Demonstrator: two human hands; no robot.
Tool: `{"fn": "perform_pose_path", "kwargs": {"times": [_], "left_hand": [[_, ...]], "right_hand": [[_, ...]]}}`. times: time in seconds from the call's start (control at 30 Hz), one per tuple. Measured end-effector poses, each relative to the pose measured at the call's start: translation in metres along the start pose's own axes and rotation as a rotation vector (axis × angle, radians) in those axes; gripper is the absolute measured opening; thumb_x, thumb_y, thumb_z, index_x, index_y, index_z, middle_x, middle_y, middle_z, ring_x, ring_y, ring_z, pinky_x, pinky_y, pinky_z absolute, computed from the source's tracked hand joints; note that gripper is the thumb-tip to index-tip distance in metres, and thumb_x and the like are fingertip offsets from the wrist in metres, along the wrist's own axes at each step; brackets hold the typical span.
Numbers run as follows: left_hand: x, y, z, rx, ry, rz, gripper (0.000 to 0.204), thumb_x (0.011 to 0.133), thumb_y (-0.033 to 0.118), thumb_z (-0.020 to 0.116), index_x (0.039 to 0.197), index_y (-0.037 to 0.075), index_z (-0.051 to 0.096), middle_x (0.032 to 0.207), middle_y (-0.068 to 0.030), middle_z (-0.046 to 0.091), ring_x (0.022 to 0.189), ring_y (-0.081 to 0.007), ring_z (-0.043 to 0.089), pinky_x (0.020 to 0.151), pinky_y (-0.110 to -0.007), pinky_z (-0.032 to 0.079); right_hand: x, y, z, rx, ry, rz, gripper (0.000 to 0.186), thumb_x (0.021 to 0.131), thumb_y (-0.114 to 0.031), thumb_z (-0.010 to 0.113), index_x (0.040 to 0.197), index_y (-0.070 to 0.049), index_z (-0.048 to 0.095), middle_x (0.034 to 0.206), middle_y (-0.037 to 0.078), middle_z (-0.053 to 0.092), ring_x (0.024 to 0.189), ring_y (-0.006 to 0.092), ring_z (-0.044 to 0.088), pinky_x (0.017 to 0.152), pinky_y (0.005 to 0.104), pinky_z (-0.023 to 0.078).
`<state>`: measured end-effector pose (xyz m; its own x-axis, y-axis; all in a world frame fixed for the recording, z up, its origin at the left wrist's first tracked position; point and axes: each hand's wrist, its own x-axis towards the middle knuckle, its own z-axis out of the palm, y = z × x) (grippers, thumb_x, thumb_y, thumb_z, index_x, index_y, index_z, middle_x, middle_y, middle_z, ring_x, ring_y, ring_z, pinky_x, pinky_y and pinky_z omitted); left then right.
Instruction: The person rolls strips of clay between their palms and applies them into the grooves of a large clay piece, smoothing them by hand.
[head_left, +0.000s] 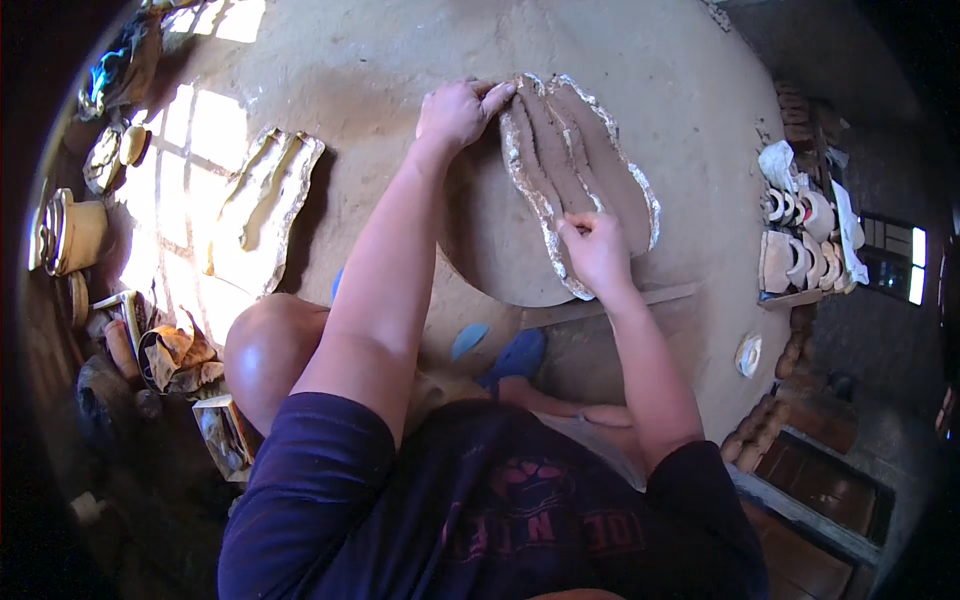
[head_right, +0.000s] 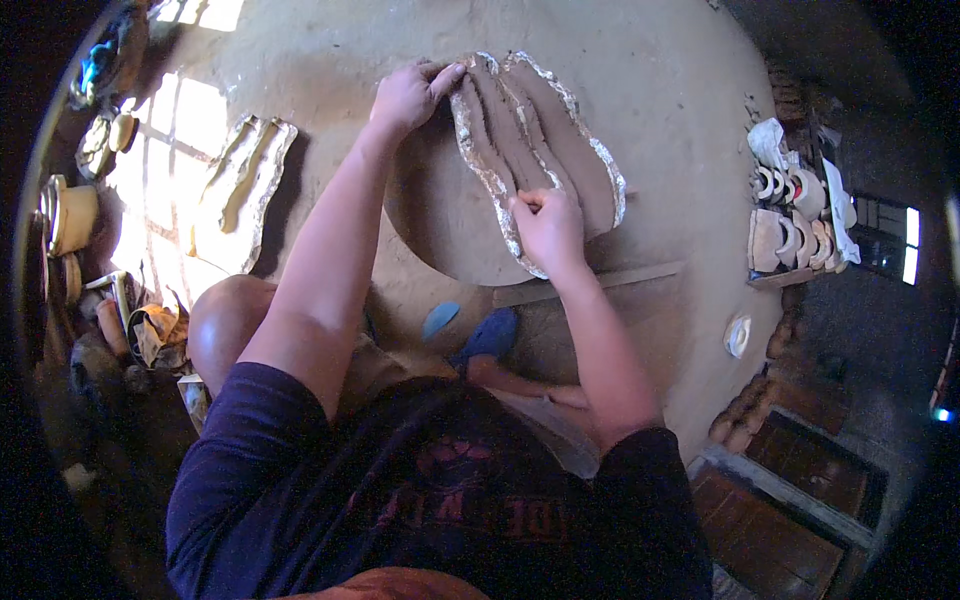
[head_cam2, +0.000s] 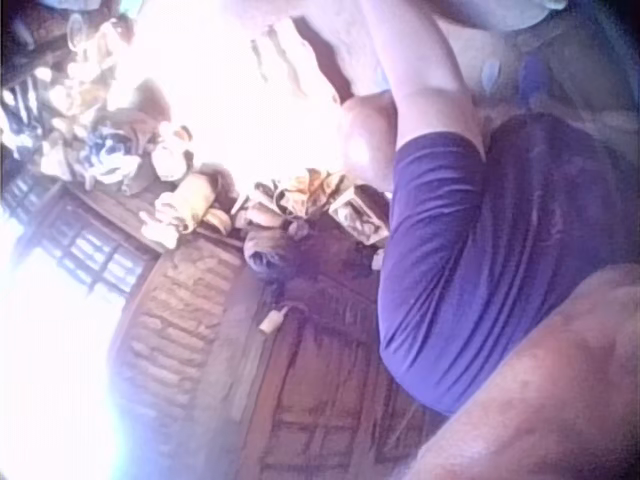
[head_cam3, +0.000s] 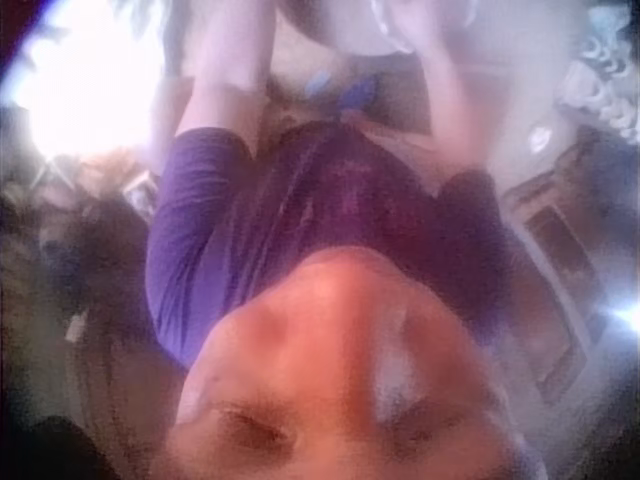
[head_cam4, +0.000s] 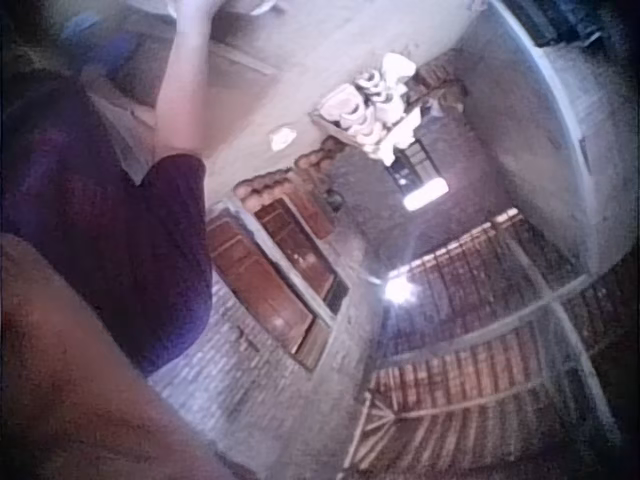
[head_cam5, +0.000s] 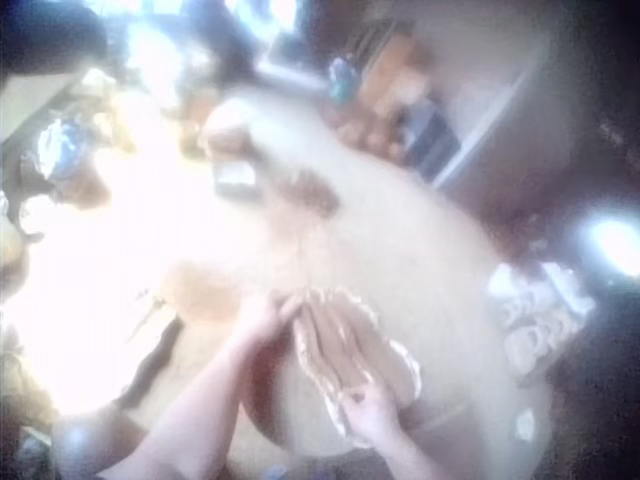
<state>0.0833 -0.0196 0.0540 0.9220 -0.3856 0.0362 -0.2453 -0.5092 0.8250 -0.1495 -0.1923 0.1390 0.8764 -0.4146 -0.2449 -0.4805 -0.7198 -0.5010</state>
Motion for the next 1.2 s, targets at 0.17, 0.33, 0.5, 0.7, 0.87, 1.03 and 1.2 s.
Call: {"fn": "perform_pose_path", "kwargs": {"times": [0.17,0.33,0.5,0.7,0.87,1.03,1.2], "left_hand": [[0.0,0.0,0.003,0.019,-0.003,-0.012,0.057,0.103,0.066,0.049,0.127,0.023,0.077,0.125,-0.0134,0.073,0.118,-0.0371,0.067,0.103,-0.046,0.051],[0.007,0.002,0.011,0.047,0.004,-0.032,0.058,0.103,0.067,0.047,0.127,0.023,0.077,0.126,-0.0118,0.073,0.12,-0.0364,0.066,0.106,-0.049,0.048],[0.007,0.006,0.016,0.049,0.059,0.004,0.058,0.104,0.063,0.048,0.13,0.019,0.074,0.127,-0.0132,0.073,0.118,-0.0388,0.067,0.104,-0.045,0.051],[0.017,0.009,0.027,0.142,0.05,0.019,0.06,0.105,0.064,0.043,0.129,0.02,0.075,0.128,-0.01,0.073,0.124,-0.0345,0.064,0.109,-0.054,0.042],[0.018,0.006,0.033,0.157,0.098,0.053,0.058,0.105,0.062,0.043,0.127,0.019,0.076,0.128,-0.0109,0.073,0.121,-0.0353,0.065,0.109,-0.054,0.042],[0.021,0.012,0.035,0.208,0.072,0.053,0.061,0.106,0.063,0.042,0.126,0.017,0.075,0.123,-0.0121,0.075,0.117,-0.0377,0.068,0.104,-0.051,0.047],[0.024,0.008,0.038,0.181,0.125,0.085,0.059,0.105,0.062,0.044,0.125,0.016,0.076,0.12,-0.0128,0.075,0.114,-0.0383,0.069,0.105,-0.049,0.048]], "right_hand": [[-0.01,0.014,0.006,-0.211,0.141,-0.19,0.033,0.091,-0.028,0.077,0.106,0.001,0.079,0.097,0.02,0.075,0.089,0.0316,0.075,0.082,0.0396,0.058],[-0.011,0.018,0.002,0.06,0.025,-0.02,0.029,0.091,-0.025,0.078,0.106,0.001,0.079,0.097,0.019,0.073,0.092,0.0359,0.073,0.083,0.0428,0.057],[-0.025,0.019,0.003,-0.072,0.072,-0.172,0.029,0.091,-0.024,0.078,0.105,0.001,0.079,0.098,0.02,0.073,0.093,0.0349,0.073,0.085,0.0421,0.057],[-0.026,0.032,0.0,0.006,0.062,-0.167,0.028,0.091,-0.021,0.08,0.106,0.002,0.078,0.09,0.014,0.07,0.075,0.0262,0.069,0.071,0.0361,0.055],[-0.04,0.025,0.001,-0.158,0.16,-0.343,0.024,0.091,-0.023,0.078,0.099,0.0,0.079,0.092,0.02,0.07,0.086,0.0381,0.07,0.083,0.0466,0.055],[-0.033,0.03,-0.009,-0.026,-0.018,-0.159,0.024,0.09,-0.022,0.079,0.101,-0.001,0.079,0.093,0.018,0.069,0.089,0.0372,0.068,0.083,0.0466,0.055],[-0.045,0.041,-0.003,-0.121,0.114,-0.383,0.026,0.091,-0.022,0.079,0.103,0.0,0.079,0.089,0.017,0.067,0.084,0.0347,0.067,0.079,0.0438,0.054]]}}
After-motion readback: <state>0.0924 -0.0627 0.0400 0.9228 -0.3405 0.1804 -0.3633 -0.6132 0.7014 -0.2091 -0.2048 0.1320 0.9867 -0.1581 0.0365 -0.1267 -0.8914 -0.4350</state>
